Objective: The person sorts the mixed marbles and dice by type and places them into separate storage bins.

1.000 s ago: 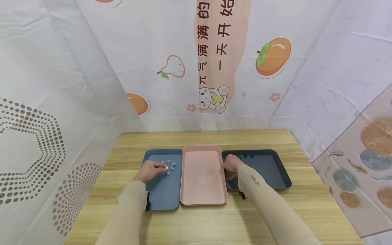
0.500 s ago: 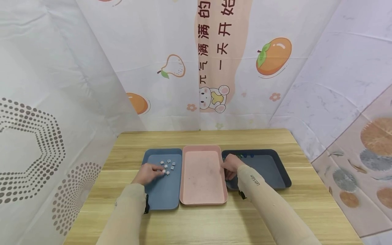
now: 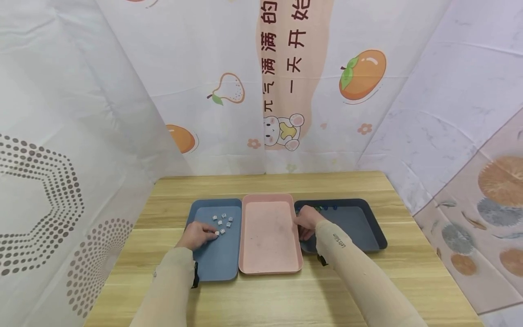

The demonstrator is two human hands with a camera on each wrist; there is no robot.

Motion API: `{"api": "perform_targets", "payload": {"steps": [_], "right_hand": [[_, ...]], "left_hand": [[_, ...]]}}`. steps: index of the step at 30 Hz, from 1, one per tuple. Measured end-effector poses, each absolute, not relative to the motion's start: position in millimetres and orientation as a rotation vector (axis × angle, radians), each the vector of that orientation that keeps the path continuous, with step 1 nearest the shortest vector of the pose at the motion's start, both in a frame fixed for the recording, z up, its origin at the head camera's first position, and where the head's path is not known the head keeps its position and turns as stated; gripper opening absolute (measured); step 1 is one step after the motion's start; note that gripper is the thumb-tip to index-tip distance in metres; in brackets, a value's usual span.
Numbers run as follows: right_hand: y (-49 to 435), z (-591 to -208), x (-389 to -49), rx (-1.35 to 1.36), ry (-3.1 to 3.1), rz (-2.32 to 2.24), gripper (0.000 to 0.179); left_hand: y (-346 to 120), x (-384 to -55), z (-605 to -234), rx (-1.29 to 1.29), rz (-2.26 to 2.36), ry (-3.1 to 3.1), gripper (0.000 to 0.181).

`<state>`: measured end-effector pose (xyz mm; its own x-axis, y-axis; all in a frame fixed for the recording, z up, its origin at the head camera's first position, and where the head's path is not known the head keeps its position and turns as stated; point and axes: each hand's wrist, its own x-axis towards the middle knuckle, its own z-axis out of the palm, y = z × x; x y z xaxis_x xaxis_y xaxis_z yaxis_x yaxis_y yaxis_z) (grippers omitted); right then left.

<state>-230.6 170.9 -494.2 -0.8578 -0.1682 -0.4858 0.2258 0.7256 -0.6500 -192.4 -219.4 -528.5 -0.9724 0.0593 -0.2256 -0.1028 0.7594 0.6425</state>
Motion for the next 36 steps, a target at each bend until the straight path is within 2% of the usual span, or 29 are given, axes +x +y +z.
{"api": "perform_targets", "payload": {"steps": [28, 36], "right_hand": [[168.5, -494.0, -230.3, 0.039, 2.41, -0.995, 0.032], [169.3, -494.9, -229.8, 0.055, 2.418, -0.997, 0.03]], "left_hand": [[-219.0, -191.3, -533.2, -0.053, 1.025, 2.728, 0.019], [-219.8, -194.1, -533.0, -0.063, 1.026, 2.741, 0.013]]}}
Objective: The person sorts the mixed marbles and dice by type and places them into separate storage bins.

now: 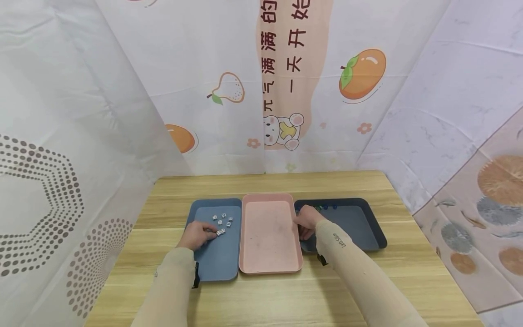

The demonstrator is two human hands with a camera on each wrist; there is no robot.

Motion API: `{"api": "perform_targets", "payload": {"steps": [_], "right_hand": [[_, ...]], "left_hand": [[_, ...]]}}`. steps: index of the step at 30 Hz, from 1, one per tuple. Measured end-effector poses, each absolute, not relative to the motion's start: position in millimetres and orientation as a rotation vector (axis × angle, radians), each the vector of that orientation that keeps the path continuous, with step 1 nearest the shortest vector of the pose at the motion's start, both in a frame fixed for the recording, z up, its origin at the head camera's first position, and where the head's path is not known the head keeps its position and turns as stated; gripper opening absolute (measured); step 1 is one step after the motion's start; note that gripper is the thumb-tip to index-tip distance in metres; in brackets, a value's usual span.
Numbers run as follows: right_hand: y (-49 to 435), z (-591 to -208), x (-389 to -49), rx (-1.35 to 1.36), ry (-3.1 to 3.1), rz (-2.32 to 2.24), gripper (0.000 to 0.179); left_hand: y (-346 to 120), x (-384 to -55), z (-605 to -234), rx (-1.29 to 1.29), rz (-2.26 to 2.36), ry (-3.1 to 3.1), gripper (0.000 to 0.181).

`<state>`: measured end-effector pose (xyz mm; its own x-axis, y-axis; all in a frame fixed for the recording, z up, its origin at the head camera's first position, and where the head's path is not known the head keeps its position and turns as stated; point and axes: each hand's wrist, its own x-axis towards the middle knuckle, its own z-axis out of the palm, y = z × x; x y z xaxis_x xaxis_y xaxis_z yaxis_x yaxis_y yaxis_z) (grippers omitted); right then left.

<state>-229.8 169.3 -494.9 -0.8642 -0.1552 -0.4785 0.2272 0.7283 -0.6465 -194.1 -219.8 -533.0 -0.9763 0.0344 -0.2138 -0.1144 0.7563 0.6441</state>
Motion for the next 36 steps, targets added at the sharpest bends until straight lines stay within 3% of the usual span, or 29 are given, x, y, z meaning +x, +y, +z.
{"api": "perform_targets", "payload": {"steps": [14, 21, 30, 36], "right_hand": [[171.2, -491.3, -228.8, 0.04, 2.42, -0.977, 0.032], [173.4, -491.4, -227.3, 0.048, 2.402, -0.994, 0.033], [185.8, -497.0, -228.7, 0.094, 2.376, -1.045, 0.047], [207.8, -490.5, -231.6, 0.066, 2.491, -0.991, 0.043]], "left_hand": [[-225.1, -204.0, -512.1, 0.021, 1.002, 2.821, 0.006], [-226.4, -211.3, -491.7, 0.101, 0.978, 2.822, 0.015], [-225.0, -212.8, -463.0, 0.155, 0.85, 2.85, 0.029], [-226.3, -213.4, -446.3, 0.192, 0.72, 2.913, 0.03]]}}
